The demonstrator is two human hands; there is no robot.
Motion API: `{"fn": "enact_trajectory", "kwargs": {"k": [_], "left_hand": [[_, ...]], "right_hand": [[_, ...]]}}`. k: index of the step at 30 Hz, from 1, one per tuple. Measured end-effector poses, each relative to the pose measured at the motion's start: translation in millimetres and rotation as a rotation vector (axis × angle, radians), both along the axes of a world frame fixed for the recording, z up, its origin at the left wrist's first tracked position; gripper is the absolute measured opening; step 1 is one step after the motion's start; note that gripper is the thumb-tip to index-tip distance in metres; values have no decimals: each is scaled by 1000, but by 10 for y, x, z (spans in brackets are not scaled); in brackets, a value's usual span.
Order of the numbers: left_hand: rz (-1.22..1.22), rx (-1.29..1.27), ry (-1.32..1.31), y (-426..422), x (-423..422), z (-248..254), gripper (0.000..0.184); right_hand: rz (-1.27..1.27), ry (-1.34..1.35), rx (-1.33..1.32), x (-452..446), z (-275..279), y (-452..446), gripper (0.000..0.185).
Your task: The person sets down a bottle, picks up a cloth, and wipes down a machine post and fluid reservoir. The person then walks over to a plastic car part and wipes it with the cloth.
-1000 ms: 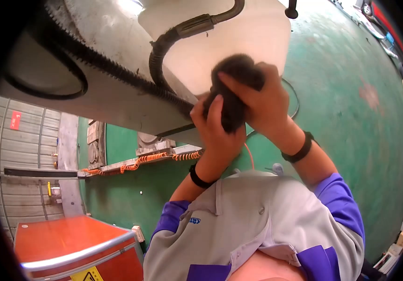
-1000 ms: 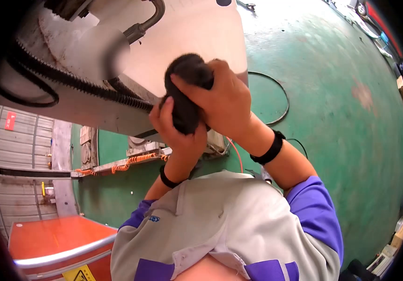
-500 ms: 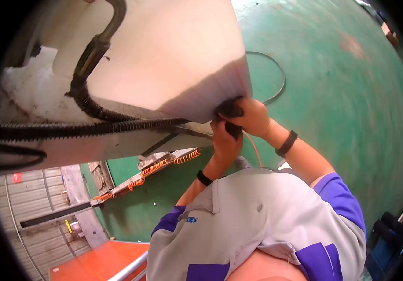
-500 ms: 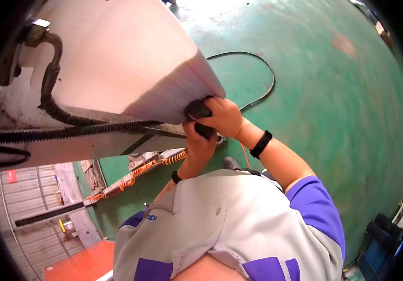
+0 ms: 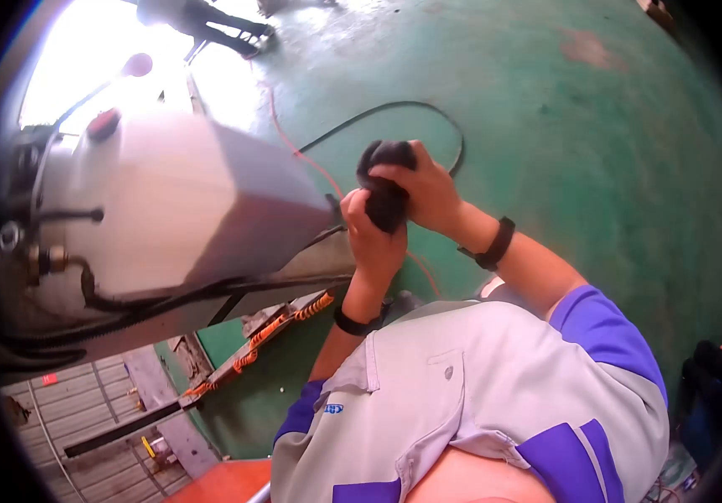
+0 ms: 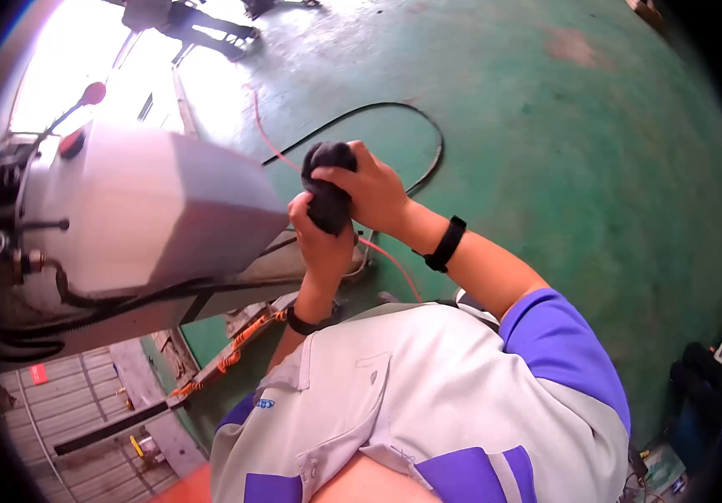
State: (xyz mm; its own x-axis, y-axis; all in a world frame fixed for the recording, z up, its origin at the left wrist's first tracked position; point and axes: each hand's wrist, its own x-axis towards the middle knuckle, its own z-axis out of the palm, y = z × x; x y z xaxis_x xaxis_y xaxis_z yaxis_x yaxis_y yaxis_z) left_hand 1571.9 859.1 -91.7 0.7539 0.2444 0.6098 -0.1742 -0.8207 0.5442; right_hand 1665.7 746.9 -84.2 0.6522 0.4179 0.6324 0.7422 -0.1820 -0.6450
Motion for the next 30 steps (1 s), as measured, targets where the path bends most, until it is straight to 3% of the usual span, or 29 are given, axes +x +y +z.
{"fn": "enact_trajectory", "kwargs": {"k": [3,6,10,14,18,25,28,30], "left_hand": [[-99,-261,44,-633,404,114,66],[-519,-1267,293,-1232,806,143,64],[-869,-1501,530,-2005,1398,292,64],[-1154,-1509,621,-2620,1947,476,62],[-1287,-1752,742,-3192,2554,356,56],[-1527,-1519,814,-4446,3638,174,33],[-1402,-1406,789,-4967,4258,6,29],[-1381,-1501,858,-5256,4706,24,26]], "right_hand": [[-114,108,27,308,145,-796,51],[-200,151,111,549,252,-1706,50],[-412,143,97,714,482,-2748,49],[-586,124,218,810,452,-3540,44],[-784,179,246,856,402,-4244,42],[-948,213,231,1615,268,-5337,38],[-1045,231,171,2178,189,-5721,38],[-1018,244,170,2614,29,-6060,39]]}}
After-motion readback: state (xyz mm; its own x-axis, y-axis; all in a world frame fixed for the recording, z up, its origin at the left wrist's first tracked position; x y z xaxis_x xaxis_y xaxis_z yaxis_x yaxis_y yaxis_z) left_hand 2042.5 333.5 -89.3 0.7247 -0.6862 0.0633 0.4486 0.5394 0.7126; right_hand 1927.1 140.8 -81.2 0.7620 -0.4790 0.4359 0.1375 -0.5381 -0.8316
